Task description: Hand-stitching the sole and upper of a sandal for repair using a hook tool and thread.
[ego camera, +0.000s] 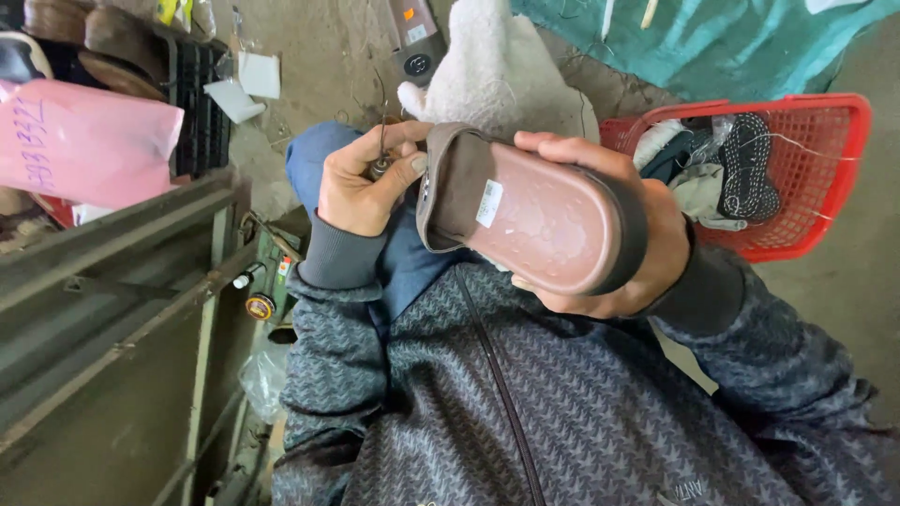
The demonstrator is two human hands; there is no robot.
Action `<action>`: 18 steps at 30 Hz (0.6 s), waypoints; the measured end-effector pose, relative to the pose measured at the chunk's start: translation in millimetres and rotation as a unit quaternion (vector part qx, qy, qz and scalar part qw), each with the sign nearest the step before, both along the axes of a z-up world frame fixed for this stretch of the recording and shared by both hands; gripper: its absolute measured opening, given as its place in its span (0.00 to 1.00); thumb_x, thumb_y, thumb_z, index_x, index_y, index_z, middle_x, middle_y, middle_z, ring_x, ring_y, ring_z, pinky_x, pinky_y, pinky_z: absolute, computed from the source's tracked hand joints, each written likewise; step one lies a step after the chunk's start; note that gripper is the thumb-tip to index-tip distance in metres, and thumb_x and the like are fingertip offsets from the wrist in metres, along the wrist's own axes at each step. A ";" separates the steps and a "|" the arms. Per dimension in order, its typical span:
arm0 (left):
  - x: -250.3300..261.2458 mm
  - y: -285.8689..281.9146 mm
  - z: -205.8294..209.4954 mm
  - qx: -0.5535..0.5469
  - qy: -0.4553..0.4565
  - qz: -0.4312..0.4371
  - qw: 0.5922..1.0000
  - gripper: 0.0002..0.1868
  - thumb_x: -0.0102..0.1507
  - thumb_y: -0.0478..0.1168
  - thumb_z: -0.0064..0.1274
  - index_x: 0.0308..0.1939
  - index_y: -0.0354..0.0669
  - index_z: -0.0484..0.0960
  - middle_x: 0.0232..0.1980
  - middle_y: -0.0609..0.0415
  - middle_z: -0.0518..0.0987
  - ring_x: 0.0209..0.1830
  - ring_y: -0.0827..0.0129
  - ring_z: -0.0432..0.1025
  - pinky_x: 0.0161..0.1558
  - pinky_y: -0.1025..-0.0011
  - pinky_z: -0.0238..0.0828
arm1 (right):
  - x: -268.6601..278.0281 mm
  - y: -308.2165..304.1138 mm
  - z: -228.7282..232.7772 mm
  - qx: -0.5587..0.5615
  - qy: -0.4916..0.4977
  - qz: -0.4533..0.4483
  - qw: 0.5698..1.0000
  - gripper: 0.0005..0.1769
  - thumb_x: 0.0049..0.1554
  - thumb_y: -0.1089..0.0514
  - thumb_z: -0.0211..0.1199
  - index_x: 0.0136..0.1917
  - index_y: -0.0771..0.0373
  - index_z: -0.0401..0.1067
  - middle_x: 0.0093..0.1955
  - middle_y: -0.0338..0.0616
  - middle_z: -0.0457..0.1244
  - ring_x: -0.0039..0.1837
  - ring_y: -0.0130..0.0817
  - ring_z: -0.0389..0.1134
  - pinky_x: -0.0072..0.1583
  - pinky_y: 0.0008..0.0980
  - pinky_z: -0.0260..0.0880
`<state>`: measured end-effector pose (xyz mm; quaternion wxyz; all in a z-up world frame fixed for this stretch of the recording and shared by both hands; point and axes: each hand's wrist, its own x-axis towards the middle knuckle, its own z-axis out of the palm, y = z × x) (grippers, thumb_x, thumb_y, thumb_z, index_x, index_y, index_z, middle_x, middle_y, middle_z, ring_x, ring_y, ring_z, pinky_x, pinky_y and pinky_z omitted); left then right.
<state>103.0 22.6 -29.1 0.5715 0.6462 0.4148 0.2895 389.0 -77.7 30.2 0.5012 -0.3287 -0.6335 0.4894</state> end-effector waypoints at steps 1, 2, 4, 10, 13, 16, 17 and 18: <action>1.1 1.3 -2.1 -0.021 0.000 0.001 1.000 0.13 0.70 0.39 0.58 0.58 0.41 0.82 0.43 0.61 0.78 0.43 0.78 0.69 0.47 0.75 0.71 | 1.3 0.4 0.5 0.009 -0.001 0.001 1.000 0.53 0.56 0.50 0.75 0.82 0.61 0.46 0.84 0.50 0.46 0.88 0.57 0.49 0.93 0.66 0.58; 1.9 2.7 -4.3 -0.042 0.000 0.001 0.999 0.12 0.69 0.37 0.58 0.56 0.39 0.83 0.45 0.60 0.82 0.44 0.81 0.70 0.47 0.78 0.72 | 2.3 0.8 0.9 0.018 -0.002 0.002 1.000 0.53 0.57 0.51 0.76 0.82 0.61 0.46 0.84 0.47 0.45 0.88 0.56 0.49 0.94 0.66 0.58; 3.2 5.1 -4.0 -0.037 0.009 -0.005 0.999 0.09 0.70 0.37 0.58 0.53 0.41 0.84 0.42 0.61 0.82 0.35 0.80 0.67 0.40 0.78 0.68 | 2.5 -0.9 4.5 0.016 -0.047 -0.027 0.998 0.53 0.55 0.48 0.75 0.81 0.63 0.47 0.82 0.52 0.48 0.86 0.57 0.54 0.91 0.62 0.61; 14.8 5.8 10.2 -0.028 0.024 0.003 0.999 0.07 0.72 0.41 0.53 0.45 0.43 0.81 0.29 0.62 0.73 0.24 0.80 0.62 0.30 0.79 0.62 | 9.8 -0.3 13.3 0.003 -0.156 -0.062 0.986 0.55 0.54 0.39 0.72 0.81 0.60 0.46 0.80 0.54 0.53 0.82 0.57 0.61 0.82 0.58 0.73; 15.0 7.2 13.0 -0.008 0.032 -0.012 0.999 0.06 0.71 0.40 0.52 0.49 0.43 0.80 0.32 0.62 0.72 0.29 0.78 0.64 0.35 0.77 0.64 | 13.9 1.5 16.5 -0.015 -0.166 -0.059 0.984 0.56 0.54 0.39 0.72 0.81 0.58 0.44 0.81 0.53 0.52 0.82 0.59 0.60 0.80 0.61 0.74; 11.2 8.1 -0.6 0.012 0.002 -0.041 0.999 0.13 0.71 0.38 0.55 0.59 0.41 0.78 0.41 0.63 0.71 0.37 0.77 0.63 0.43 0.76 0.64 | 17.5 6.6 21.2 -0.035 -0.166 -0.060 0.984 0.56 0.52 0.41 0.73 0.81 0.57 0.44 0.80 0.52 0.52 0.81 0.59 0.60 0.78 0.63 0.74; 9.0 8.3 -7.7 0.016 -0.022 -0.050 0.998 0.20 0.71 0.40 0.57 0.66 0.38 0.76 0.43 0.62 0.70 0.39 0.77 0.61 0.45 0.75 0.61 | 18.4 8.7 22.9 -0.053 -0.156 -0.051 0.985 0.56 0.51 0.42 0.74 0.81 0.56 0.44 0.81 0.51 0.52 0.82 0.59 0.59 0.78 0.66 0.72; 6.8 7.0 -17.4 0.019 -0.020 -0.055 0.998 0.20 0.71 0.40 0.57 0.66 0.38 0.76 0.43 0.62 0.70 0.39 0.77 0.61 0.45 0.75 0.61 | 17.6 9.7 23.9 -0.052 -0.154 -0.056 0.985 0.56 0.51 0.42 0.74 0.81 0.56 0.44 0.81 0.51 0.52 0.82 0.59 0.59 0.78 0.66 0.72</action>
